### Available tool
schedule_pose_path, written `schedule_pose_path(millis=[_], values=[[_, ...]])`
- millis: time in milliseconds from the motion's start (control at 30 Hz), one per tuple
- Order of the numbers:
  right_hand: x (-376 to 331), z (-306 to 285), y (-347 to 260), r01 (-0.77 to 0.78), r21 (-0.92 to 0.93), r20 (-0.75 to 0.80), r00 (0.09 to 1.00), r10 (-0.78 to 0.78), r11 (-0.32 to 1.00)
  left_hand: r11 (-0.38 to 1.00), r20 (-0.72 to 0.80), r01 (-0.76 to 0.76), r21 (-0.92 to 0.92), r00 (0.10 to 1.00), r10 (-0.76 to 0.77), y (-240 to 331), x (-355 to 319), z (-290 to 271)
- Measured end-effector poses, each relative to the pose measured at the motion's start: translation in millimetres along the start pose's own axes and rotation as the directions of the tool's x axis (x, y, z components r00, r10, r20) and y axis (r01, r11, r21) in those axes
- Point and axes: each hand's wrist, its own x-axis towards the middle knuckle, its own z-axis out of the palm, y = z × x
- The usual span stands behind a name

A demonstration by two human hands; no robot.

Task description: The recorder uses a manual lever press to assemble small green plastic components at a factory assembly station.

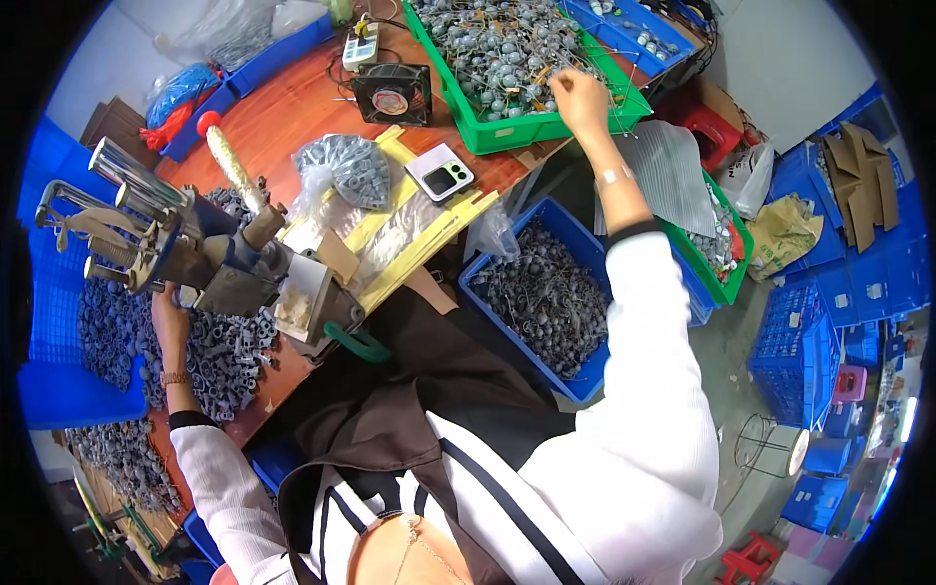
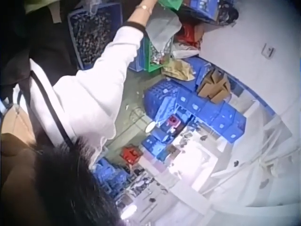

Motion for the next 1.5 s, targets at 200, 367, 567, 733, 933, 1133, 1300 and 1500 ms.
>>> schedule_pose_path(millis=[200, 367, 567, 733, 933, 1133, 1300, 1500], values=[[75, 65, 27, -0.094, -0.324, 0.146, 0.978, 0.148, 0.941, 1.000, -0.074, 0.006, -0.024, 0.997, -0.008, 8, -28, 3], [132, 65, 30, 0.042, -0.106, -0.037, 0.998, -0.046, 0.993, 0.988, -0.052, 0.015, -0.157, 0.998, -0.024, 7, -38, 3], [172, 7, -35, 0.250, 0.087, -0.439, 0.879, -0.188, 0.964, 0.953, -0.367, 0.064, -0.295, 0.914, -0.175, 22, -55, -9], [158, -15, -46, 0.169, 0.098, -0.100, 0.982, -0.159, 0.981, 0.479, -0.130, -0.002, -0.878, 0.963, -0.236, 116, -113, 13], [119, -40, -132, 0.168, 0.852, -0.170, 0.985, -0.042, 0.495, 0.208, -0.153, -0.079, -0.975, 0.918, -0.366, 195, -142, 46], [91, -77, -116, -0.040, 0.929, 0.085, 0.991, -0.107, 0.369, 0.507, -0.187, -0.004, -0.862, 0.932, -0.310, 194, -137, 55], [28, -92, -106, -0.180, 0.893, 0.185, 0.982, 0.027, 0.413, 0.502, 0.049, 0.157, -0.850, 0.974, -0.220, 181, -130, 19], [-67, -66, -160, -0.172, 0.919, 0.348, 0.779, -0.522, 0.355, 0.987, -0.222, -0.118, -0.114, 0.971, 0.090, 76, -98, 15]])
